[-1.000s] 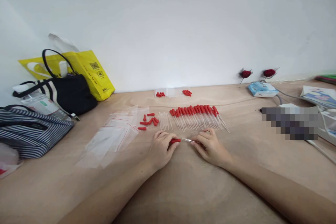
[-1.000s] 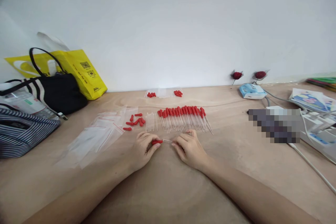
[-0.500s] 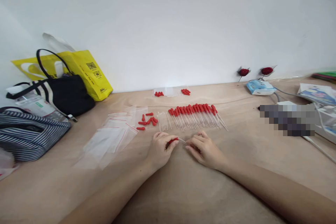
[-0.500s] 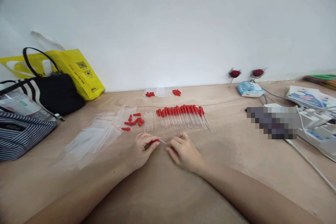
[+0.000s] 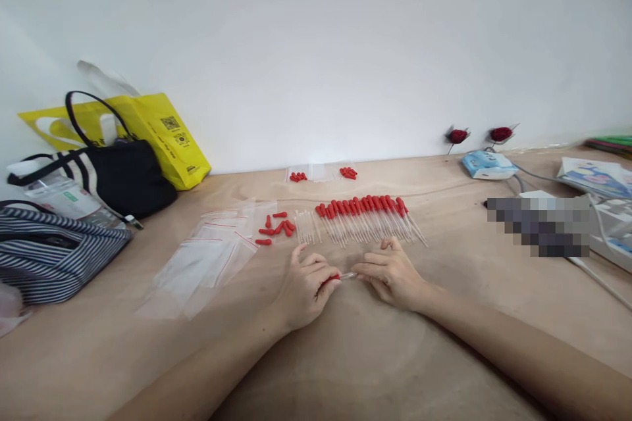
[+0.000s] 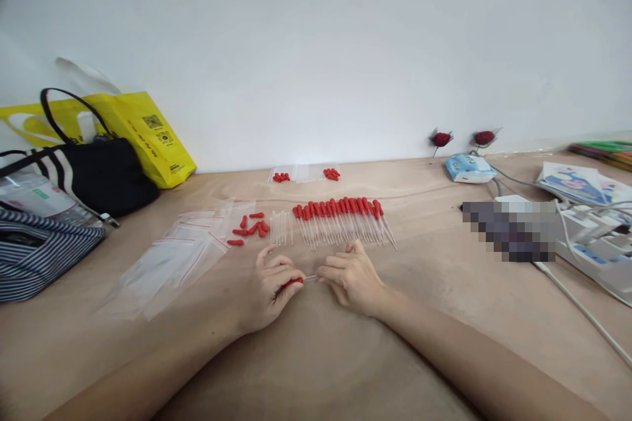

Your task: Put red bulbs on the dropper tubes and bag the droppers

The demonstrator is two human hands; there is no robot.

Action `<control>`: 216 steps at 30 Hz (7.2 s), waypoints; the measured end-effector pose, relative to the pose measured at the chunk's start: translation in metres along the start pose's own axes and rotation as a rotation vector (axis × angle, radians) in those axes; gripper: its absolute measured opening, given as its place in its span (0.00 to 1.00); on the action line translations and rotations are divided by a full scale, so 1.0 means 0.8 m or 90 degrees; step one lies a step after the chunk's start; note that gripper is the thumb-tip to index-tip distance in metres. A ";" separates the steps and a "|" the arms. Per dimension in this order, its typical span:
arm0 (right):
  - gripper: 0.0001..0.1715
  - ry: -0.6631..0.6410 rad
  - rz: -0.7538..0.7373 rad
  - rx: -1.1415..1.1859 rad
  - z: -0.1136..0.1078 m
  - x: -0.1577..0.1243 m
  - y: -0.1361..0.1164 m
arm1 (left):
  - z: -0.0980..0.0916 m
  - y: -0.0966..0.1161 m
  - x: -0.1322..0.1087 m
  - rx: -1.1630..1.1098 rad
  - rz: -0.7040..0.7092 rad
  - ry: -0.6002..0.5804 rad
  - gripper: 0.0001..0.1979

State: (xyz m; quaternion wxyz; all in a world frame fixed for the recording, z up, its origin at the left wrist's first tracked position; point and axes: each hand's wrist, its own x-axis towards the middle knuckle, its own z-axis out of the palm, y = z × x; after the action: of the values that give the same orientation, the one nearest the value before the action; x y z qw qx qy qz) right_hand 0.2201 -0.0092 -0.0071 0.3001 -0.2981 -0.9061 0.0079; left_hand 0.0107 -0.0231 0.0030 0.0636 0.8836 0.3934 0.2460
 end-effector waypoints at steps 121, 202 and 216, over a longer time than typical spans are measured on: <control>0.09 -0.020 0.144 0.089 0.000 -0.011 0.033 | -0.001 -0.023 0.004 0.042 -0.034 0.086 0.07; 0.12 0.001 0.113 0.079 0.002 -0.005 -0.008 | 0.000 -0.023 0.002 -0.083 0.015 0.094 0.05; 0.10 -0.099 0.115 0.056 -0.010 0.007 -0.010 | -0.002 -0.029 0.006 -0.127 -0.050 0.058 0.11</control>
State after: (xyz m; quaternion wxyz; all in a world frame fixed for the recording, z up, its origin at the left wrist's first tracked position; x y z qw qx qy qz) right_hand 0.2162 -0.0141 0.0042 0.2398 -0.3634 -0.8950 0.0972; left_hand -0.0025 -0.0040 -0.0008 0.1427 0.8448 0.4035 0.3213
